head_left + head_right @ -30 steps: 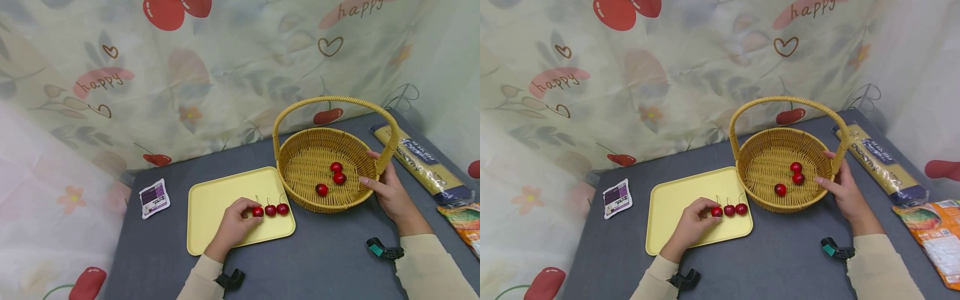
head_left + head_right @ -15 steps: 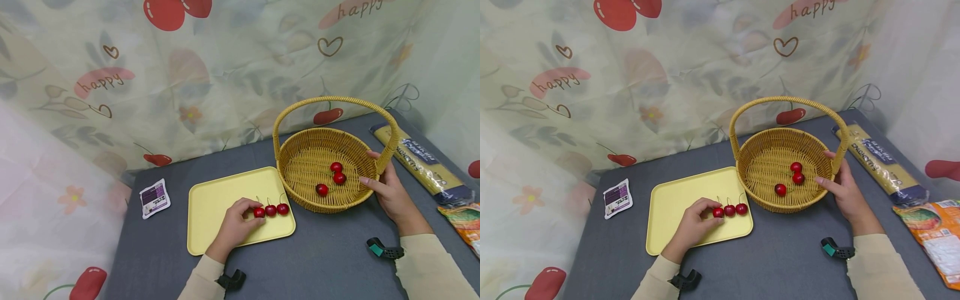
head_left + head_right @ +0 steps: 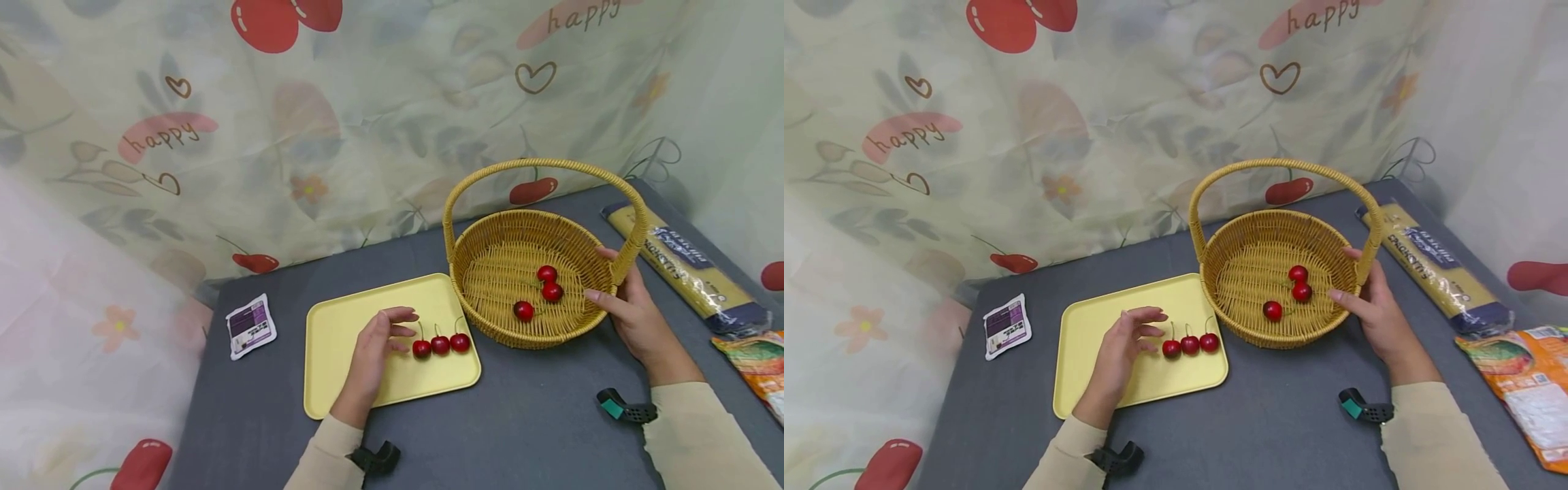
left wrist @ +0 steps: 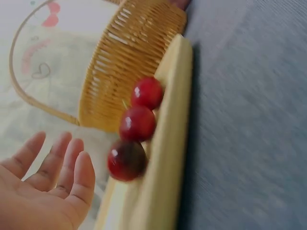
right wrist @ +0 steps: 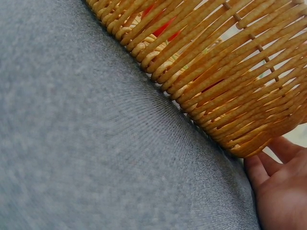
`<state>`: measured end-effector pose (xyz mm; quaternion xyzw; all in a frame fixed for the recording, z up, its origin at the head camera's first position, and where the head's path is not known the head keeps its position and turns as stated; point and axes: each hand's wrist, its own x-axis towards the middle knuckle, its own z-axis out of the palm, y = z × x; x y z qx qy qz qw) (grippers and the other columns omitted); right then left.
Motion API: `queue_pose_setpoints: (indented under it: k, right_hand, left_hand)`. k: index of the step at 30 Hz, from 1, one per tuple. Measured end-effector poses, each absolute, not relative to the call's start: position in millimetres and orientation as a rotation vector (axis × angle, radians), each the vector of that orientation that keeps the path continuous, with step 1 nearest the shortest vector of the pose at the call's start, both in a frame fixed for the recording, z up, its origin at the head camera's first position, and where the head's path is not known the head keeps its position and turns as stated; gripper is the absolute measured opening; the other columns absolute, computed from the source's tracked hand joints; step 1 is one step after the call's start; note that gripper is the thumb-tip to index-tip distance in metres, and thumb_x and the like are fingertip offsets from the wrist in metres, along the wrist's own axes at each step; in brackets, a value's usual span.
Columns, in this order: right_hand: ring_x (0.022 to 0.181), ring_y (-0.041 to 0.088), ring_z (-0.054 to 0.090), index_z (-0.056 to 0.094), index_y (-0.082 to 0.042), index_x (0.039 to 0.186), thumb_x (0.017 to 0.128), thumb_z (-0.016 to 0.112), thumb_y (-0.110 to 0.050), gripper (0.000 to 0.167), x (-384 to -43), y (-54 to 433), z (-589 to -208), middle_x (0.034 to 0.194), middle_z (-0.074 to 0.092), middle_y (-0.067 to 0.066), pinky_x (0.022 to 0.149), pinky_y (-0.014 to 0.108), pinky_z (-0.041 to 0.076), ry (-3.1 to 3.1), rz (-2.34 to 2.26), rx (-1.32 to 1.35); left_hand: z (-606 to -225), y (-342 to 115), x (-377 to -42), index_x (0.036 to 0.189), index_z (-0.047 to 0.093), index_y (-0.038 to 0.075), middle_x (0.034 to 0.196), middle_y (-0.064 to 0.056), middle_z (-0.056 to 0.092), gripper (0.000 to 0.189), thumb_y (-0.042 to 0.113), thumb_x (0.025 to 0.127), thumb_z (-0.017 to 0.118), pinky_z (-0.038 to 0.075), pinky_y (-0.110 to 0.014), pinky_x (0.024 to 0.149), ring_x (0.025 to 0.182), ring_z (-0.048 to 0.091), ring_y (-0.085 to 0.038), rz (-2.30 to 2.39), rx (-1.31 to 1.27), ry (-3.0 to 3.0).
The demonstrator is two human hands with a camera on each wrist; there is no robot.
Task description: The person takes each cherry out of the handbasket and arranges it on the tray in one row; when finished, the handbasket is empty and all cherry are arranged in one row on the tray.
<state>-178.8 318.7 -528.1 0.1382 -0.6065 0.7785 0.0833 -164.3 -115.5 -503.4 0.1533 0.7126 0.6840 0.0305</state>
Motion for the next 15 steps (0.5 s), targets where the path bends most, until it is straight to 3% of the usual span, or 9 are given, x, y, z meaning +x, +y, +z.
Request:
queue_pose_setpoints:
  k: [9,15]
  right_hand:
    - [0.136,0.022,0.05,0.032,-0.008,0.164,0.103,0.05,0.018,0.068,-179.7,317.9,-527.8,0.154,0.038,0.018,0.093,0.024,0.056,-1.797,2.325,0.423]
    - [0.136,0.022,0.05,0.032,-0.007,0.165,0.104,0.05,0.018,0.069,-179.6,317.3,-527.8,0.155,0.037,0.018,0.094,0.024,0.056,-1.798,2.322,0.43]
  left_hand:
    - [-464.8,-87.8,-174.3,0.153,0.057,0.0,0.136,-0.019,0.069,0.064,0.048,0.12,0.031,0.058,-0.044,0.088,0.115,0.066,-0.044,2.058,0.69,2.104]
    - [-443.1,-62.2,-186.6,0.153,0.054,-0.003,0.138,-0.021,0.068,0.081,0.065,0.115,0.032,0.058,-0.044,0.088,0.117,0.066,-0.043,2.0,0.838,2.076]
